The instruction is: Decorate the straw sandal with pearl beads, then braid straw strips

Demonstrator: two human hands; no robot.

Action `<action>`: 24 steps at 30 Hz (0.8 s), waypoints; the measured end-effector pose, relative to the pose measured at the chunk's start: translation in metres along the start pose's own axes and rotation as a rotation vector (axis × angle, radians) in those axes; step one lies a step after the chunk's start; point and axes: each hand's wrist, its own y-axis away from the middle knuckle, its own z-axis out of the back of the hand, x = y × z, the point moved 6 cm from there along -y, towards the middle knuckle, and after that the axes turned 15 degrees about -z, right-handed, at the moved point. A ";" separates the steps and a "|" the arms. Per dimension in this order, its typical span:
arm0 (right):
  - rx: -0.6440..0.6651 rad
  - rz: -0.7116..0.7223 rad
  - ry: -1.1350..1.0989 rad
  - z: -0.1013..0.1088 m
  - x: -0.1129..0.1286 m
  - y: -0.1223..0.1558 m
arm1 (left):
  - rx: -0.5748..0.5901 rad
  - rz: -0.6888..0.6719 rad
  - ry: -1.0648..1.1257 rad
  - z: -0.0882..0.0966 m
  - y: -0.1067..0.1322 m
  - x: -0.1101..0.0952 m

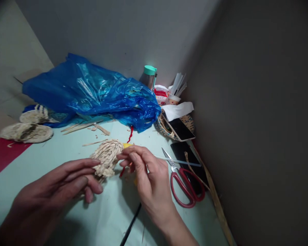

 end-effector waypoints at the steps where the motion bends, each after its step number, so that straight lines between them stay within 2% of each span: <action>1: -0.012 0.018 0.002 0.001 0.001 0.000 | -0.015 -0.013 -0.027 0.002 0.001 0.000; 7: 0.017 0.063 -0.018 0.001 0.001 -0.001 | -0.028 -0.076 -0.089 0.004 0.002 -0.004; 11: 0.006 0.054 -0.035 0.003 -0.001 0.002 | -0.077 -0.209 -0.252 0.009 0.004 -0.007; 16: -0.022 0.054 -0.105 0.003 -0.001 0.003 | -0.086 -0.324 -0.243 0.011 0.006 -0.005; 20: -0.017 0.021 -0.131 0.003 -0.004 0.003 | -0.049 -0.334 -0.223 0.010 0.004 -0.003; 24: -0.014 0.088 0.008 0.001 -0.002 0.006 | -0.036 -0.316 -0.192 0.011 0.003 -0.002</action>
